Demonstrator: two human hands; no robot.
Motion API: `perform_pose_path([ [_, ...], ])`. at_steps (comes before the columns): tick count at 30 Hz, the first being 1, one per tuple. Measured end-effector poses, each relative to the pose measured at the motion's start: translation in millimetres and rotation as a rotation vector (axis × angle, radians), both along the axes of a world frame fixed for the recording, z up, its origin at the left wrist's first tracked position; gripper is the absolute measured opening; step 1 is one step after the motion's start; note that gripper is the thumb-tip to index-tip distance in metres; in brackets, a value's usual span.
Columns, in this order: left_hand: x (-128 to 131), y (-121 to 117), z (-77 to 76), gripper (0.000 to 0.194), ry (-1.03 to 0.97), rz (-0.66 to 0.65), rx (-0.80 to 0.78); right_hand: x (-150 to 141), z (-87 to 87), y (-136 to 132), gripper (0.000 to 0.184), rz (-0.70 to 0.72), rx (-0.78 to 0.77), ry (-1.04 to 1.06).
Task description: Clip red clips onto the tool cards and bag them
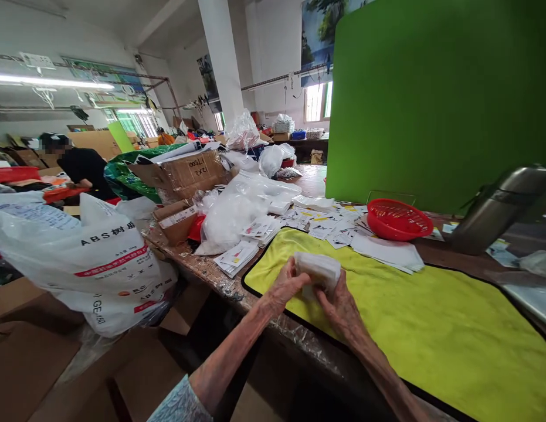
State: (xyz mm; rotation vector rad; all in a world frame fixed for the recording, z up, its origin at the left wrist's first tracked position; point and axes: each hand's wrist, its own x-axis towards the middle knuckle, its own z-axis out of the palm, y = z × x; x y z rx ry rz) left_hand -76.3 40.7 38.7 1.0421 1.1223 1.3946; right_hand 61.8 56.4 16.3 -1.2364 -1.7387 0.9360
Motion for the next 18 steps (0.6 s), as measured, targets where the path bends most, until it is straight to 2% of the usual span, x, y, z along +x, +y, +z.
perform_pose_path([
  [3,14.1,-1.6,-7.4,0.033,0.04,0.072,-0.023,-1.7,-3.1,-3.4,0.041,-0.039,-0.001,-0.099],
  [5,15.2,-3.7,-0.9,0.025,0.058,0.111,-0.044,-3.8,7.0,-5.3,0.037,-0.033,0.018,-0.123],
  [7,6.7,-6.6,10.1,0.02,0.098,0.147,-0.105,-8.7,20.0,-5.5,0.038,0.045,-0.042,-0.066],
  [9,-11.3,-10.1,20.6,0.022,0.169,0.178,-0.198,-19.9,28.3,-4.0,0.044,0.203,-0.176,0.114],
  [12,-50.5,-15.0,30.5,0.028,0.32,0.212,-0.349,-51.4,25.8,-0.3,0.055,0.401,-0.399,0.426],
  [15,-92.3,-17.1,37.4,0.032,0.517,0.316,-0.413,-93.7,14.0,5.7,0.053,0.396,-0.612,0.573],
  [18,-122.4,-18.9,44.7,0.035,0.705,0.493,-0.361,-134.5,6.0,15.1,0.036,0.406,-0.733,0.617],
])
